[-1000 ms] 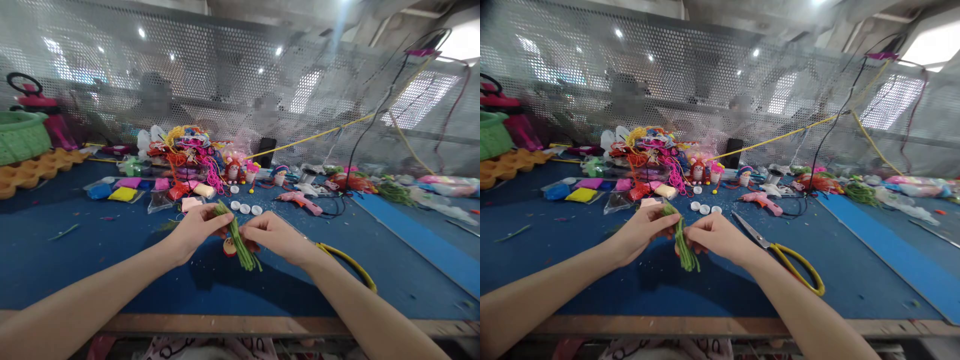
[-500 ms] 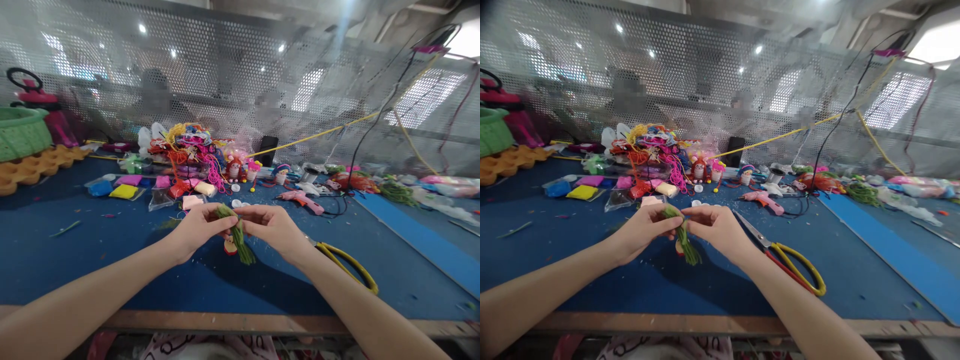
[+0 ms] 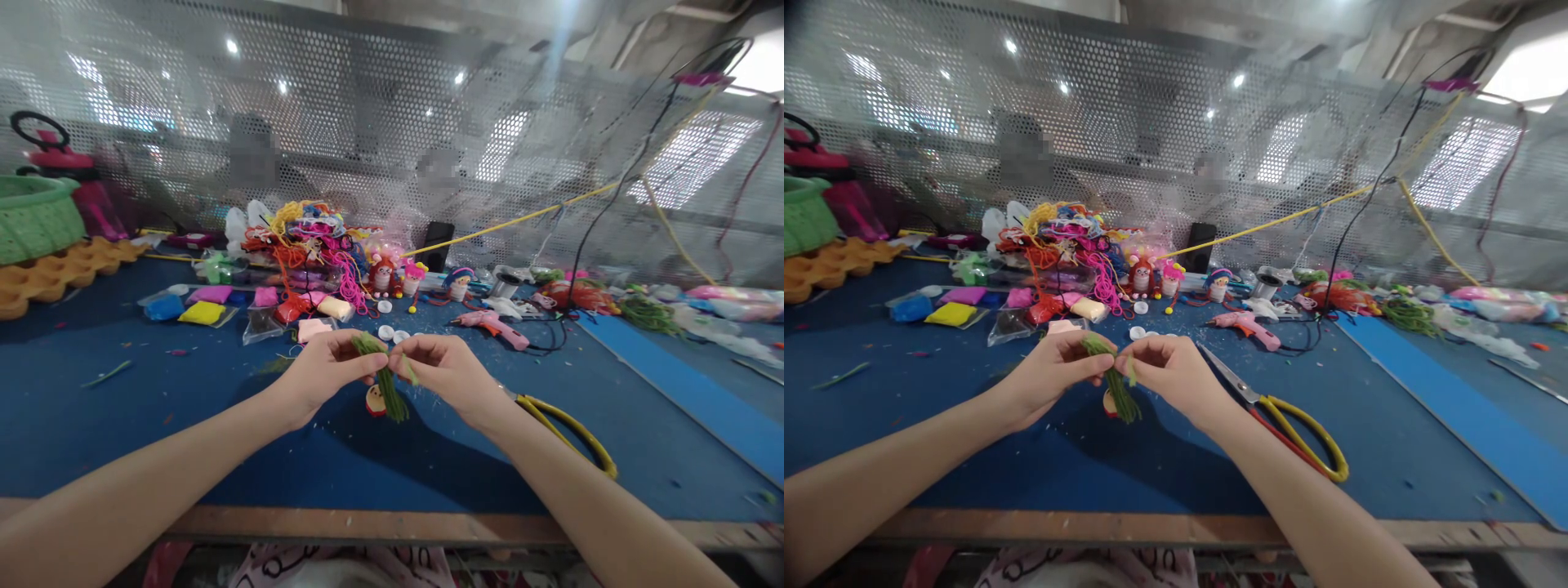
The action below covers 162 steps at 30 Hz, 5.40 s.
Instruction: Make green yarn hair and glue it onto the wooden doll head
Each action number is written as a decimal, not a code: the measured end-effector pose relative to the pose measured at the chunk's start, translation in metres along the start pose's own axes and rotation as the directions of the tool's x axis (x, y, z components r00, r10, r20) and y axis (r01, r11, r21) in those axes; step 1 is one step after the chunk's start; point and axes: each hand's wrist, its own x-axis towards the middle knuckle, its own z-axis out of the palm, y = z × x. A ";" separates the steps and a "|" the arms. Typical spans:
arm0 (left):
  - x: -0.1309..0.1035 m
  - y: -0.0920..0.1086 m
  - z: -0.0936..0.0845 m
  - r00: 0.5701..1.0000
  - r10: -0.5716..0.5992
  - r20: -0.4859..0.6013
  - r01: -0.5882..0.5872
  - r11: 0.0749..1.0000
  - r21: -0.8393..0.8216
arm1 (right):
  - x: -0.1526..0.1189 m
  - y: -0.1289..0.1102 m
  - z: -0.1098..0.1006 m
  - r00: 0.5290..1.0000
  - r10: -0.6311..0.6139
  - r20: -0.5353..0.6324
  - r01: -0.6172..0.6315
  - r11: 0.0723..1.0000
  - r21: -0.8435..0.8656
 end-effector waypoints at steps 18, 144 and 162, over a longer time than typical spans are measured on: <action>0.000 0.003 0.001 1.000 -0.022 0.008 0.021 0.999 0.043 | -0.002 -0.005 0.001 0.992 0.110 0.062 -0.109 0.994 -0.027; 0.006 0.010 -0.012 0.961 0.043 -0.273 -0.036 0.999 0.029 | -0.017 -0.016 -0.034 0.957 -0.265 0.116 0.140 0.776 0.615; -0.006 0.011 0.002 0.990 0.102 -0.098 -0.089 0.988 0.128 | -0.009 -0.002 0.009 0.981 -0.085 -0.174 0.102 0.991 0.091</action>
